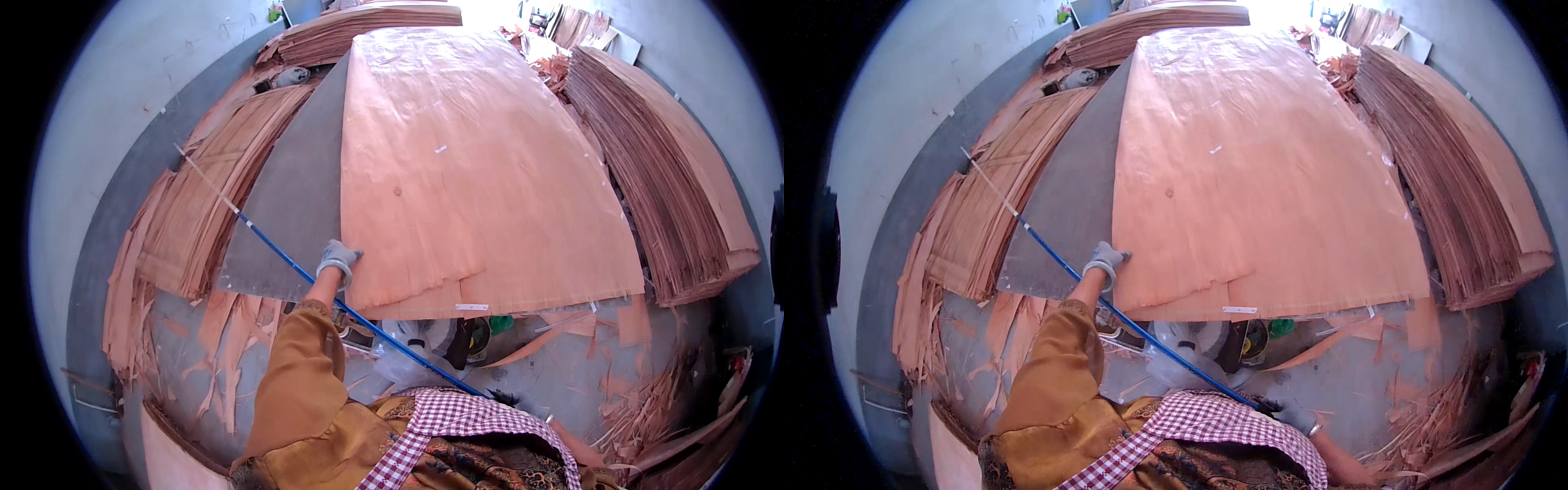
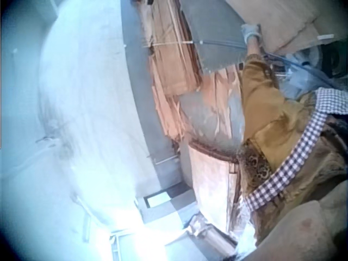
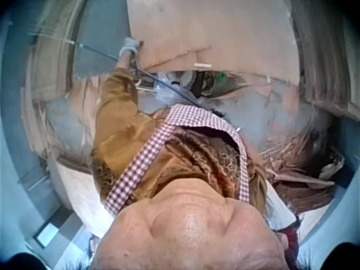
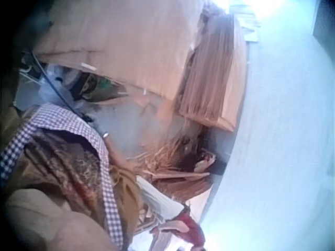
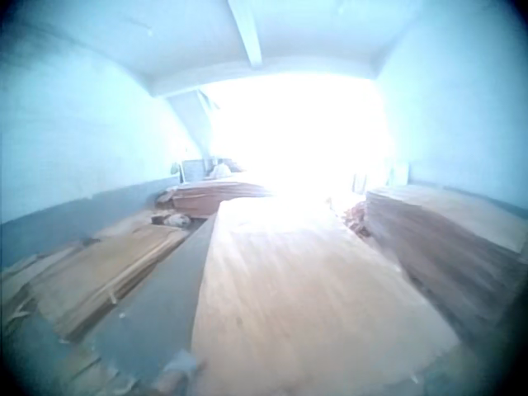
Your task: The person cuts strips of wood veneer using a hand blade, applies tape to the edges of large veneer sheets, and moves the sheets across the floor to stack them.
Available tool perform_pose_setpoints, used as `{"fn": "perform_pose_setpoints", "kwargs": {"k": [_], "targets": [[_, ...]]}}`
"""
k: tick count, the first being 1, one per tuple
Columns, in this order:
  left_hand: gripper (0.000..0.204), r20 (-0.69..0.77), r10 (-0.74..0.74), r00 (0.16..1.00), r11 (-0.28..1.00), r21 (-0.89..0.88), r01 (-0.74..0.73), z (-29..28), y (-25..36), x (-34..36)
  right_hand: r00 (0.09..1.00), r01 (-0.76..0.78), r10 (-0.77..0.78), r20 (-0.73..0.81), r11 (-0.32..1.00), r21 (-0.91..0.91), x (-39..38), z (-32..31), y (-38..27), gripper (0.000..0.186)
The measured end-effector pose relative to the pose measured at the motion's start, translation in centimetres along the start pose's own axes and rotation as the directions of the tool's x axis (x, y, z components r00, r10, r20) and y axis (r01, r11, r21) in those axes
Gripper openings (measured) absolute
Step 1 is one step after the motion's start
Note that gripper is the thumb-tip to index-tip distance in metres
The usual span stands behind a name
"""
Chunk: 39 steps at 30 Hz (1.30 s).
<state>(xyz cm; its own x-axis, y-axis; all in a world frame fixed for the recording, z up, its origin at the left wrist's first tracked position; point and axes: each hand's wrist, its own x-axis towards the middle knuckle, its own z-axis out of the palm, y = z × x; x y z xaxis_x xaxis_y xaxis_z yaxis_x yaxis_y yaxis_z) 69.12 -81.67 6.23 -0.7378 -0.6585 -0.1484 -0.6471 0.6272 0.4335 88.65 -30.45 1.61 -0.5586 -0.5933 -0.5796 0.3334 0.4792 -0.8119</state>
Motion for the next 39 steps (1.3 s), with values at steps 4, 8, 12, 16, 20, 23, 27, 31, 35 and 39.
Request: {"fn": "perform_pose_setpoints", "kwargs": {"k": [4, 8, 12, 16, 20, 23, 27, 31, 35, 39], "targets": [[0.039, 0.135, 0.227, 0.964, 0.922, -0.348, -0.168, -0.5, 1.3, 0.6, 0.993, -0.117, 0.11, -0.052, 0.98, -0.163, 0.6, 0.6, 1.0, 0.039], [0.029, -0.05, 0.469, 0.882, 0.671, -0.629, -0.393, -1.3, 9.1, 0.1, 0.976, 0.082, -0.014, -0.218, 0.949, 0.304, 0.8, 2.5, 0.0, 0.043], [0.024, -0.149, 0.618, 0.772, 0.43, -0.758, -0.491, -5.1, 17.0, -1.5, 0.933, 0.161, -0.002, -0.359, 0.896, 0.413, -0.4, 2.1, -2.7, 0.033], [0.028, -0.207, 0.676, 0.707, 0.122, -0.915, -0.384, -9.4, 18.4, -6.5, 0.888, 0.048, 0.171, -0.427, 0.889, 0.456, -3.5, -1.2, -5.0, 0.053], [0.031, -0.119, 0.621, 0.775, -0.154, -0.988, -0.028, -5.7, 13.3, -14.6, 0.824, 0.246, 0.025, -0.567, 0.884, 0.397, -7.1, -5.0, -6.0, 0.062], [0.035, 0.334, 0.496, 0.801, 0.118, -0.94, 0.319, 2.1, 10.4, -20.1, 0.81, 0.351, -0.113, -0.575, 0.88, 0.321, -9.0, -9.1, -6.7, 0.07], [0.036, 0.579, 0.622, 0.528, 0.098, -0.726, 0.681, 11.6, 13.1, -29.1, 0.836, 0.348, -0.159, -0.524, 0.893, 0.284, -11.7, -14.7, -6.3, 0.065], [0.036, 0.666, 0.602, 0.44, 0.11, -0.615, 0.781, 15.2, 18.6, -33.5, 0.871, 0.406, -0.175, -0.459, 0.784, 0.47, -15.3, -19.2, -4.5, 0.06], [0.036, 0.702, 0.58, 0.414, 0.175, -0.603, 0.778, 18.5, 23.4, -36.2, 0.92, 0.372, -0.145, -0.363, 0.61, 0.7, -21.0, -24.3, -2.2, 0.055], [0.029, 0.654, 0.655, 0.378, 0.291, -0.68, 0.673, 22.2, 30.5, -38.9, 0.895, 0.445, -0.17, -0.413, 0.433, 0.784, -24.8, -29.0, 0.4, 0.052]]}}
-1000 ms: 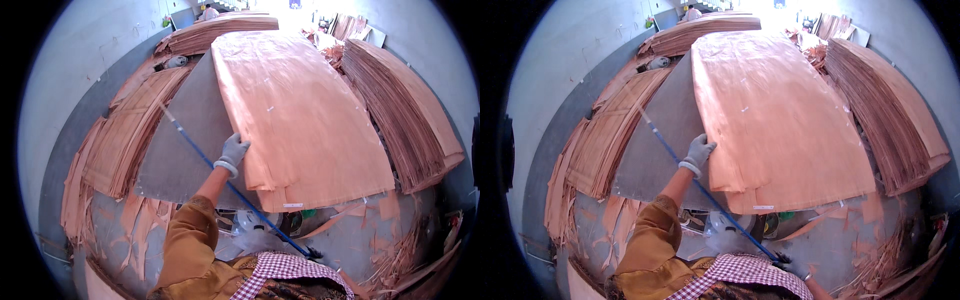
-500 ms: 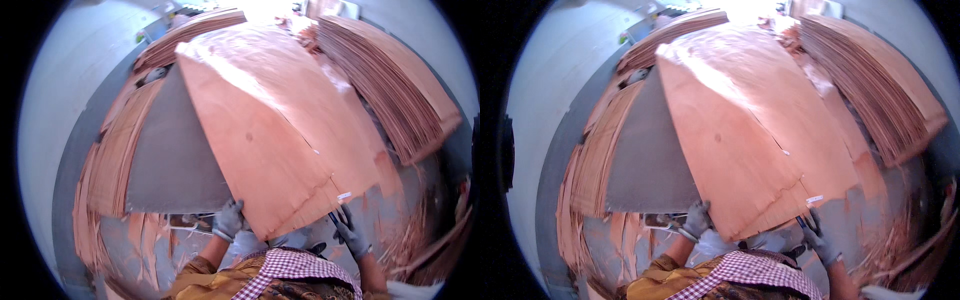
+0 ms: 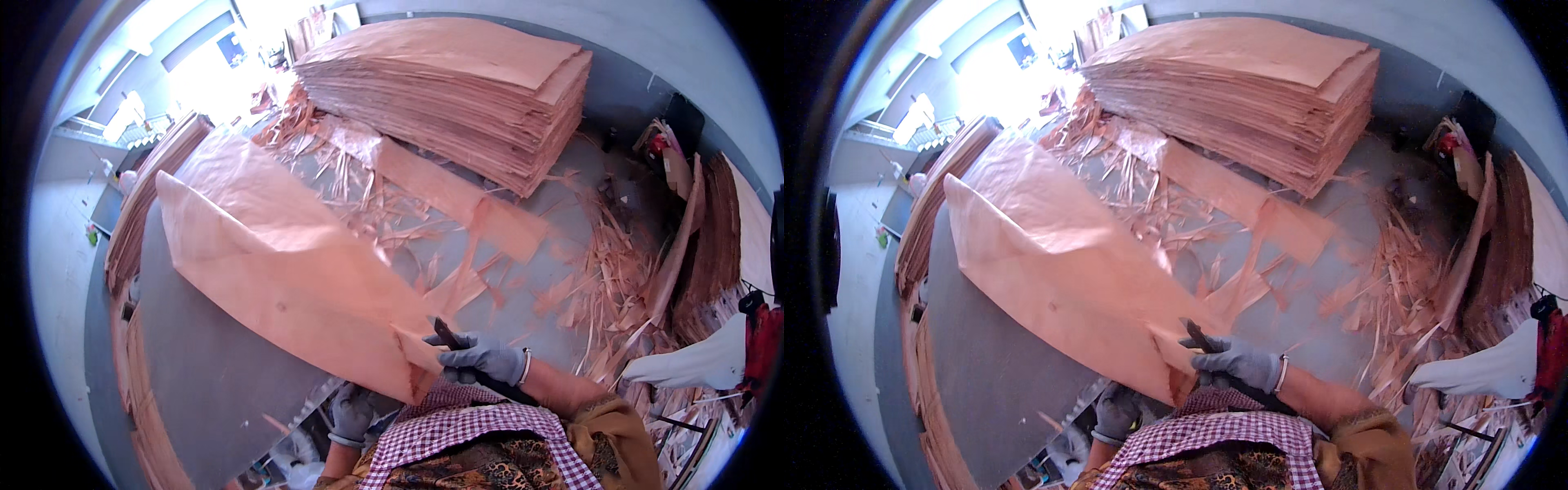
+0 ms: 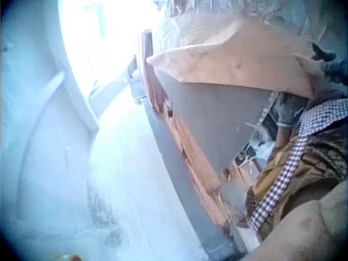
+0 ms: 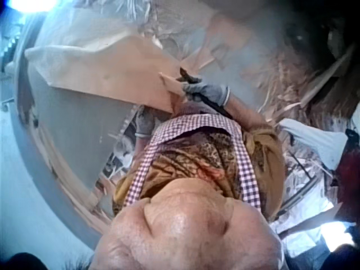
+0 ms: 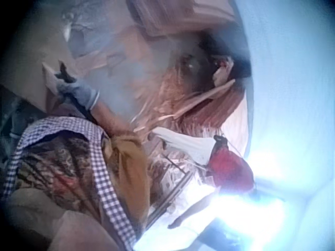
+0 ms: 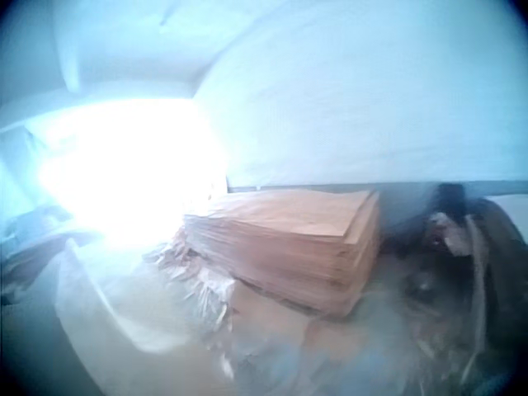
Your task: The person cuts strips of wood veneer using a hand blade, applies tape to the edges of large veneer sheets, and moves the sheets across the floor to stack them.
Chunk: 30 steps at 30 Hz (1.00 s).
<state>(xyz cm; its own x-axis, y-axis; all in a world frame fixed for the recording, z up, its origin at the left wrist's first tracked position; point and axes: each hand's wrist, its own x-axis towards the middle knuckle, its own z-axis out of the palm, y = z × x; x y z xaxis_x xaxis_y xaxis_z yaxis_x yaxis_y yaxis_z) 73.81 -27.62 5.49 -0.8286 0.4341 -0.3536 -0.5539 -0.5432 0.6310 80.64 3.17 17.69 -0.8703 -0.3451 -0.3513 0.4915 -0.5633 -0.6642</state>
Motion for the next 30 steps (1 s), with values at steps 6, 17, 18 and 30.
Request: {"fn": "perform_pose_setpoints", "kwargs": {"k": [6, 17, 18, 30], "targets": [[0.033, 0.287, 0.147, 0.947, 0.671, 0.674, -0.308, 9.5, -2.9, 10.6, 0.977, 0.15, -0.139, -0.164, 0.987, 0.056, -1.1, -9.9, -7.5, 0.05], [0.038, 0.31, -0.396, 0.865, 0.838, 0.506, 0.202, 23.7, -12.8, 33.0, 0.726, 0.35, -0.484, -0.488, 0.871, -0.344, -2.2, -23.4, -30.3, 0.046], [0.039, 0.29, -0.427, 0.857, 0.855, 0.438, 0.278, 24.9, -13.4, 34.8, 0.708, 0.376, -0.522, -0.475, 0.849, -0.372, -2.5, -24.8, -32.5, 0.044], [0.012, 0.067, -0.019, 0.998, 0.698, -0.714, 0.061, 34.5, -24.8, 55.2, 0.509, 0.347, -0.793, -0.334, 0.545, -0.763, -7.4, -46.1, -57.3, 0.03]]}}
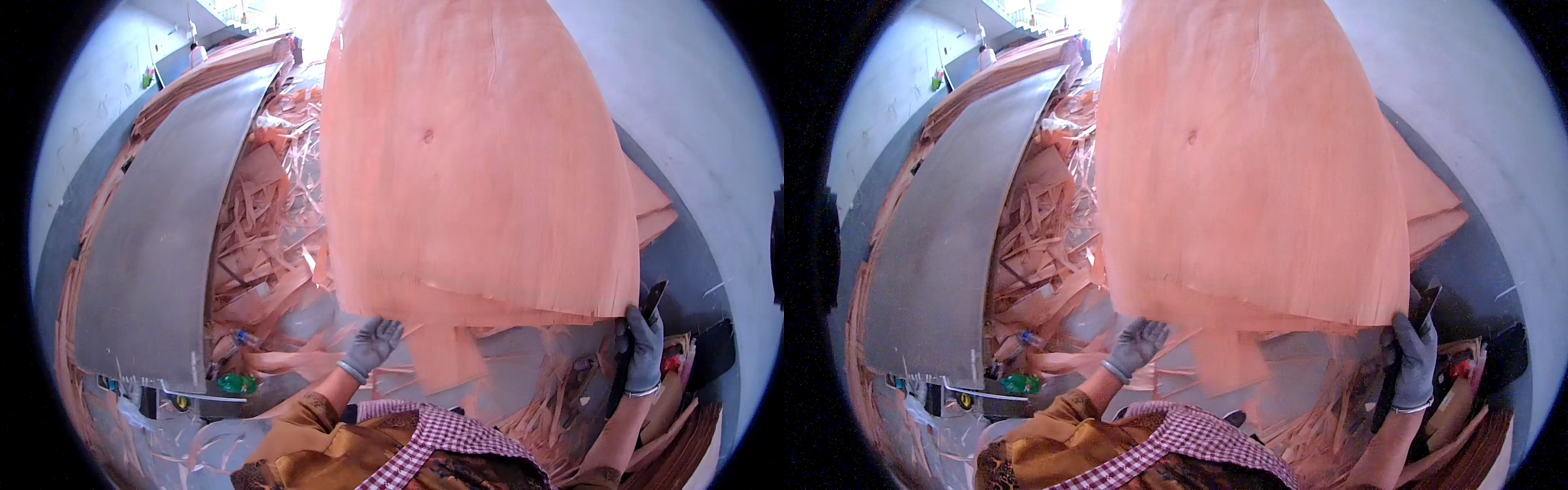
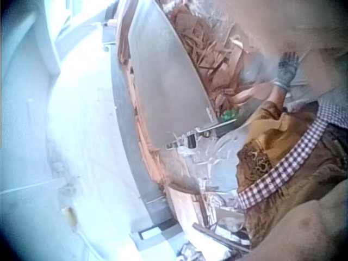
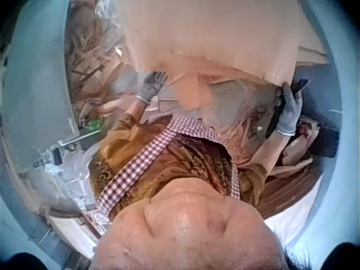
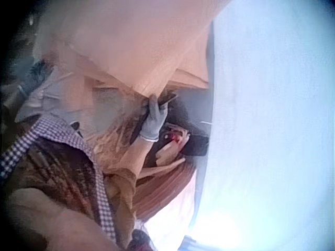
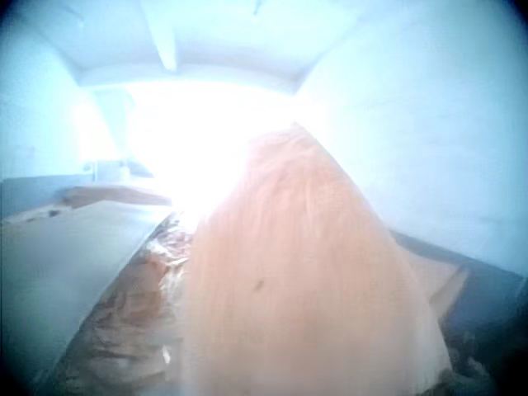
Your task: The person cuts strips of wood veneer using a hand blade, applies tape to the edges of large veneer sheets, and moves the sheets across the floor to stack them.
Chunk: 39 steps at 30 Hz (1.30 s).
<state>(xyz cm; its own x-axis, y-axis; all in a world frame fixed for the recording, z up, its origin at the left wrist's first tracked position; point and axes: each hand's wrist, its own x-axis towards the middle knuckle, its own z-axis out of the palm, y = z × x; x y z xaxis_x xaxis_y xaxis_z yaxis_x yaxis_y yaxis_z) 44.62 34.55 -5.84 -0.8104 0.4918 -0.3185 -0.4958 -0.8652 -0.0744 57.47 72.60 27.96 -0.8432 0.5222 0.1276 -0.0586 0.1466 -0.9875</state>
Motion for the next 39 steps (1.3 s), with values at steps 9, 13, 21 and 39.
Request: {"fn": "perform_pose_setpoints", "kwargs": {"k": [9, 13, 21, 39], "targets": [[0.011, -0.03, 0.275, 0.961, 0.956, -0.099, -0.276, 6.2, -8.4, 9.6, 0.989, -0.07, 0.057, 0.138, 0.994, 0.09, 16.3, -12.6, 3.7, 0.013], [0.011, 0.013, 0.453, 0.891, 0.89, 0.055, -0.453, 9.0, -11.2, 12.9, 0.981, -0.117, 0.073, 0.182, 0.963, 0.243, 23.8, -15.5, 5.7, 0.01], [0.007, 0.232, 0.837, 0.496, 0.383, 0.398, -0.834, 20.0, -20.8, 22.7, 0.975, -0.05, 0.023, 0.222, 0.992, 0.116, 39.1, -21.2, 8.0, 0.026], [0.017, 0.217, 0.9, 0.379, 0.144, 0.672, -0.727, 26.4, -41.4, 33.8, 0.926, -0.255, 0.226, 0.303, 0.965, 0.06, 63.6, -36.6, 21.5, 0.027]]}}
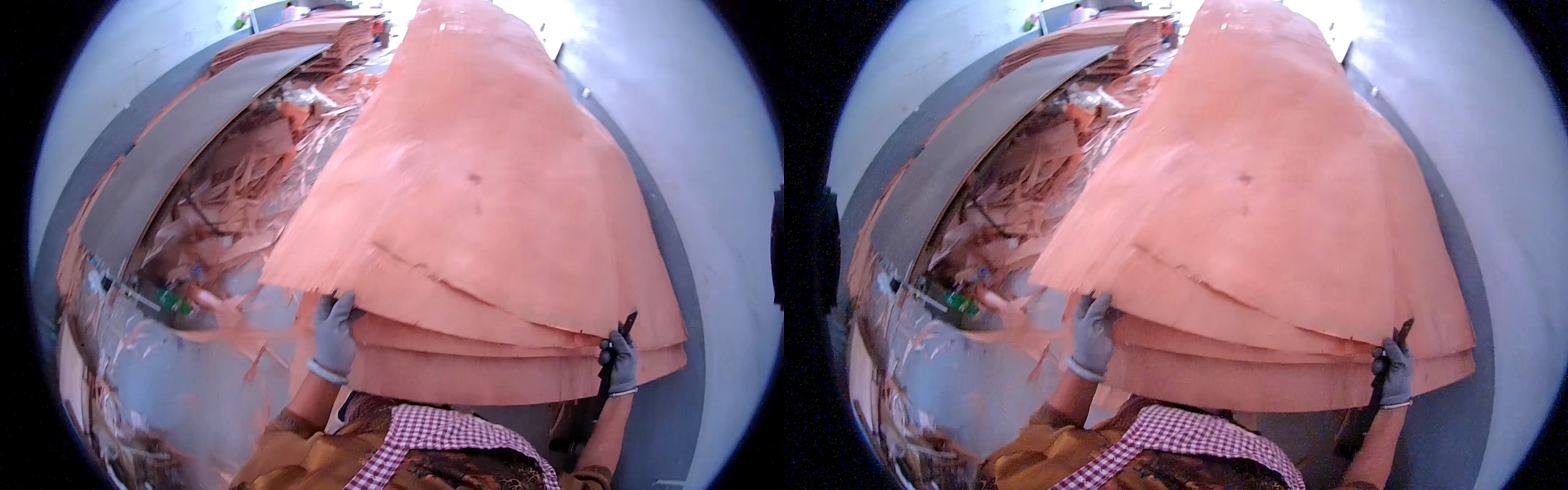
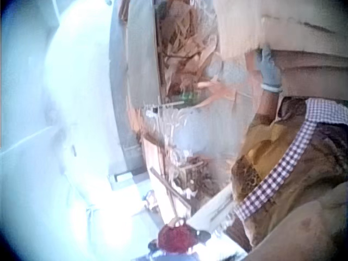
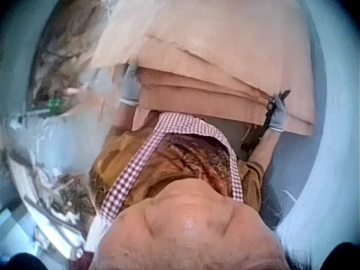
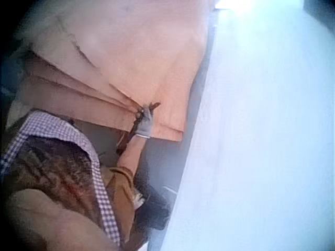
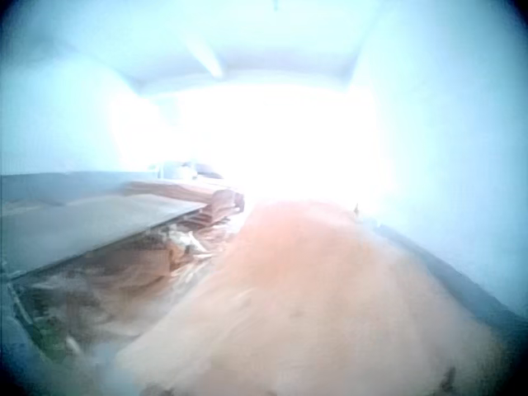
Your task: The person cuts strips of wood veneer using a hand blade, applies tape to the edges of large veneer sheets, and moves the sheets across the floor to stack them.
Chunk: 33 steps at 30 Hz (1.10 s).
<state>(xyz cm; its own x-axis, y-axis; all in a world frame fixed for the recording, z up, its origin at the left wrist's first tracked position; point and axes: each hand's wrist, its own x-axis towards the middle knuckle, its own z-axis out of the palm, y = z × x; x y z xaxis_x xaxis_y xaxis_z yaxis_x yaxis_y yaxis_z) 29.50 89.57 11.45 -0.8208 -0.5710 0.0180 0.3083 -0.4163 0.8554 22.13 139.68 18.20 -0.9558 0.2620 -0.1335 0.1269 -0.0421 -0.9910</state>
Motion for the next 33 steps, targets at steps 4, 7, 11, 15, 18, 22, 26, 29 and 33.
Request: {"fn": "perform_pose_setpoints", "kwargs": {"k": [4, 7, 11, 15, 18, 22, 26, 29, 33], "targets": [[0.021, 0.031, -0.076, 0.997, 0.996, 0.038, 0.075, 2.1, -1.8, -2.2, 0.999, -0.001, 0.007, 0.053, 0.994, -0.11, 3.6, -4.5, 1.2, 0.019], [0.026, -0.014, -0.147, 0.989, 0.989, -0.02, 0.146, 3.0, -4.9, -3.5, 0.99, 0.029, -0.011, 0.142, 0.992, -0.123, 6.9, -7.7, 3.4, 0.008], [0.02, -0.108, -0.179, 0.978, 0.959, -0.239, 0.149, 0.9, -7.8, -1.8, 0.995, -0.064, 0.082, 0.059, 0.963, -0.261, 9.6, -10.6, 5.4, 0.009], [0.011, -0.21, -0.212, 0.954, 0.937, -0.322, 0.137, -3.7, -7.6, 0.5, 0.994, -0.012, 0.037, 0.099, 0.97, -0.244, 10.4, -11.6, 5.1, 0.01], [0.024, -0.246, -0.246, 0.938, 0.953, -0.237, 0.187, -5.3, -6.2, 4.7, 0.995, -0.082, 0.093, 0.032, 0.963, -0.258, 9.9, -10.8, 4.7, 0.013], [0.026, -0.341, 0.051, 0.939, 0.964, 0.262, 0.043, -5.8, -4.1, 6.6, 0.996, -0.084, 0.091, 0.019, 0.968, -0.237, 9.1, -9.8, 4.5, 0.017], [0.024, 0.253, 0.77, 0.586, -0.162, 0.965, -0.204, -7.0, 0.0, 7.3, 0.995, -0.091, 0.103, 0.02, 0.942, -0.322, 8.9, -9.8, 4.3, 0.02], [0.024, 0.156, 0.465, 0.871, 0.265, 0.915, -0.305, -7.5, 2.0, 11.6, 0.996, -0.086, 0.087, -0.014, 0.928, -0.363, 9.3, -10.0, 4.2, 0.021], [0.029, 0.263, 0.214, 0.941, 0.087, 0.954, -0.287, -6.9, -1.4, 19.4, 0.995, -0.103, 0.096, -0.037, 0.919, -0.381, 9.3, -9.7, 4.0, 0.017]]}}
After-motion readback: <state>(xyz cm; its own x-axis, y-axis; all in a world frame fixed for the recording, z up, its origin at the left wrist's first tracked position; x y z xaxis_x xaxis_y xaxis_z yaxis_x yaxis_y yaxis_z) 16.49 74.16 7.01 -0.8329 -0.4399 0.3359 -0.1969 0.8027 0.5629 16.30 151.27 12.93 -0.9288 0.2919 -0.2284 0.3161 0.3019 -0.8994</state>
